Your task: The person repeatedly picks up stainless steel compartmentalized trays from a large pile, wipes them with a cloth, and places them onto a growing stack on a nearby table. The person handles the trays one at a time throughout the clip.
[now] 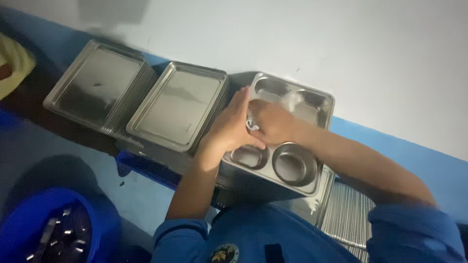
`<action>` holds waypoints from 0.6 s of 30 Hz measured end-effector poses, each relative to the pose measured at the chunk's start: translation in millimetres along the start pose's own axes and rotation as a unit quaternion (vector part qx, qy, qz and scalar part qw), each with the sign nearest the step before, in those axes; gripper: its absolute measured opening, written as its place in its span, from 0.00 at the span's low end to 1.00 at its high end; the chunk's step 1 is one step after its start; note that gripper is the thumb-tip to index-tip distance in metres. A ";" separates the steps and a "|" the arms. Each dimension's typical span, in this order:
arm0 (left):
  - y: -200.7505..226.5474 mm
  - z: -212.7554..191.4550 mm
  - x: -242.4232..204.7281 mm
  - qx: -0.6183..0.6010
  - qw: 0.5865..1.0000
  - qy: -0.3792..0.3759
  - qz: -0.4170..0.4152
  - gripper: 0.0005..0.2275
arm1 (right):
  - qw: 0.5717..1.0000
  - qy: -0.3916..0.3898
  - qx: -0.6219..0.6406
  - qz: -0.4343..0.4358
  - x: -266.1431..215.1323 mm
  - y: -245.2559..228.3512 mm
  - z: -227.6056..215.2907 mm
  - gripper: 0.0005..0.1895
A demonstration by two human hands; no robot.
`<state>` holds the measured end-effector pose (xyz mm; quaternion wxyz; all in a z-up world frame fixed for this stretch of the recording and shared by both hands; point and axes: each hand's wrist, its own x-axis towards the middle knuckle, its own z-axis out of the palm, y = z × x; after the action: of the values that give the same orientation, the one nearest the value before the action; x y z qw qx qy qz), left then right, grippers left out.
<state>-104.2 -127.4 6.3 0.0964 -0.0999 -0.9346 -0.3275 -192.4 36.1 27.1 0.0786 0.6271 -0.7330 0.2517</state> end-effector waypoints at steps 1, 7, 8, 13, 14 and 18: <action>0.4 -0.5 0.6 -0.001 1.000 -0.019 -0.019 0.69 | 0.999 -0.043 0.010 0.026 -3.8 -1.6 2.9 0.31; 2.9 -1.5 8.4 -0.020 0.997 -0.064 -0.039 0.68 | 0.935 -0.283 0.041 0.212 -4.4 15.9 1.5 0.23; 1.8 -1.0 5.9 -0.028 0.998 -0.056 -0.027 0.67 | 0.934 -0.280 0.042 0.218 -4.6 17.2 3.3 0.23; 1.5 -5.3 3.3 -0.073 0.995 -0.057 -0.034 0.66 | 0.967 -0.088 0.186 0.148 -13.5 19.0 -6.4 0.29; 3.3 -7.0 4.9 -0.073 0.996 -0.051 -0.027 0.66 | 0.972 0.021 0.200 0.122 -14.1 21.9 -13.4 0.34; 5.6 -6.6 -0.2 -0.033 0.995 -0.071 -0.060 0.64 | 0.974 -0.008 -0.014 0.228 -5.7 43.1 -18.3 0.40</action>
<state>-101.9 -127.3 14.6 0.0063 -0.0696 -0.9320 -0.3556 -236.3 53.4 28.8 0.0218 0.4447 -0.8604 0.2479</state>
